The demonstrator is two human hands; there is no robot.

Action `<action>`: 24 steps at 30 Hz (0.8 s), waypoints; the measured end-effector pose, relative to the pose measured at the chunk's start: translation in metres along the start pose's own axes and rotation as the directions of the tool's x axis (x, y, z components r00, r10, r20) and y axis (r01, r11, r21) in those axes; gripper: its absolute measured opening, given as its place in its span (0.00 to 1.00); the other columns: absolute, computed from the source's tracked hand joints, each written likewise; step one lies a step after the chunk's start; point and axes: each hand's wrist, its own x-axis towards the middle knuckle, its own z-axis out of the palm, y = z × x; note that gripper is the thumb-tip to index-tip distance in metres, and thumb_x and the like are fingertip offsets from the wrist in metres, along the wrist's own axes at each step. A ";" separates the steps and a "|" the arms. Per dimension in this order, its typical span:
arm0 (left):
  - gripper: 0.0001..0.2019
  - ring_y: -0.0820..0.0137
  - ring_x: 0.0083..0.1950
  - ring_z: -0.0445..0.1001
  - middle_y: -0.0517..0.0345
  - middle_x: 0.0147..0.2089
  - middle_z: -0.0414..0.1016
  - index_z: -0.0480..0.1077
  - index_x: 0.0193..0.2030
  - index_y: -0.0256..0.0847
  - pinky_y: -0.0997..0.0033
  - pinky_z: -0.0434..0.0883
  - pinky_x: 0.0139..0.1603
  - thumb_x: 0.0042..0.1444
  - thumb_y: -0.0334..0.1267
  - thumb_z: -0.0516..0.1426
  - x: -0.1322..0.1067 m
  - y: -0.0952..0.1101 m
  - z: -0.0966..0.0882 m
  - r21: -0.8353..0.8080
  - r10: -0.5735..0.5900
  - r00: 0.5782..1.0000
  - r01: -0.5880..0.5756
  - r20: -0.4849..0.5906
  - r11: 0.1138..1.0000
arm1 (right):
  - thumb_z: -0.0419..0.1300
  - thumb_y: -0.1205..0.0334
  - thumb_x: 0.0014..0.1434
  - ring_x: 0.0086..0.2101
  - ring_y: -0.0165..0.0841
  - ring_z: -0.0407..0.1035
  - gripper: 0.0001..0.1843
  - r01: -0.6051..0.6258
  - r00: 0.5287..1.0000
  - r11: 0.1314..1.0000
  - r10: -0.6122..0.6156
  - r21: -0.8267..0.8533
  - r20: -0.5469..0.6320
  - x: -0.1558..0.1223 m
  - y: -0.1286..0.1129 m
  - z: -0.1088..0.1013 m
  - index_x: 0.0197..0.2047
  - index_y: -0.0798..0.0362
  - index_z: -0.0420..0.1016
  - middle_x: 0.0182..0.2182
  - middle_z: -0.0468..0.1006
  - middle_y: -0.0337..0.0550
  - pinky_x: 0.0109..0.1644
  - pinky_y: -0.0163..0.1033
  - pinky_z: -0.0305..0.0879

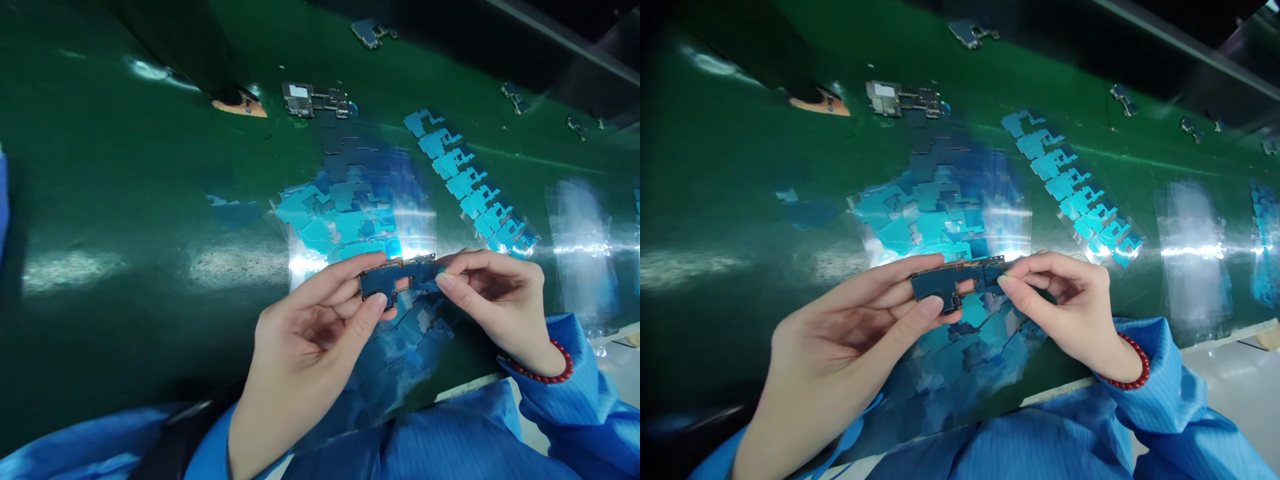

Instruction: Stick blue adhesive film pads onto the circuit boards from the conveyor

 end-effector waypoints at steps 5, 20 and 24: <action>0.15 0.65 0.37 0.83 0.65 0.26 0.78 0.79 0.45 0.47 0.73 0.81 0.40 0.51 0.28 0.63 0.001 -0.005 -0.002 -0.034 0.041 0.999 -0.041 0.005 0.999 | 0.67 0.73 0.50 0.25 0.24 0.73 0.06 -0.016 1.000 1.000 0.016 0.023 0.003 -0.001 0.001 0.000 0.30 0.52 0.79 0.26 0.80 0.35 0.30 0.28 0.74; 0.14 0.70 0.32 0.82 0.63 0.30 0.82 0.79 0.45 0.47 0.80 0.80 0.38 0.52 0.31 0.65 0.006 -0.015 -0.006 -0.076 0.102 0.993 -0.098 0.052 0.992 | 0.67 0.73 0.50 0.26 0.25 0.74 0.07 0.005 1.000 0.998 -0.004 0.070 -0.020 0.000 0.003 0.003 0.29 0.52 0.78 0.26 0.80 0.35 0.34 0.28 0.75; 0.14 0.71 0.33 0.82 0.63 0.32 0.83 0.79 0.46 0.47 0.81 0.79 0.39 0.52 0.31 0.65 0.007 -0.015 -0.004 -0.087 0.086 0.994 -0.080 0.065 0.993 | 0.67 0.72 0.50 0.28 0.24 0.74 0.06 0.030 0.999 0.998 -0.029 0.055 -0.017 -0.001 0.004 0.003 0.29 0.51 0.77 0.27 0.80 0.34 0.36 0.27 0.75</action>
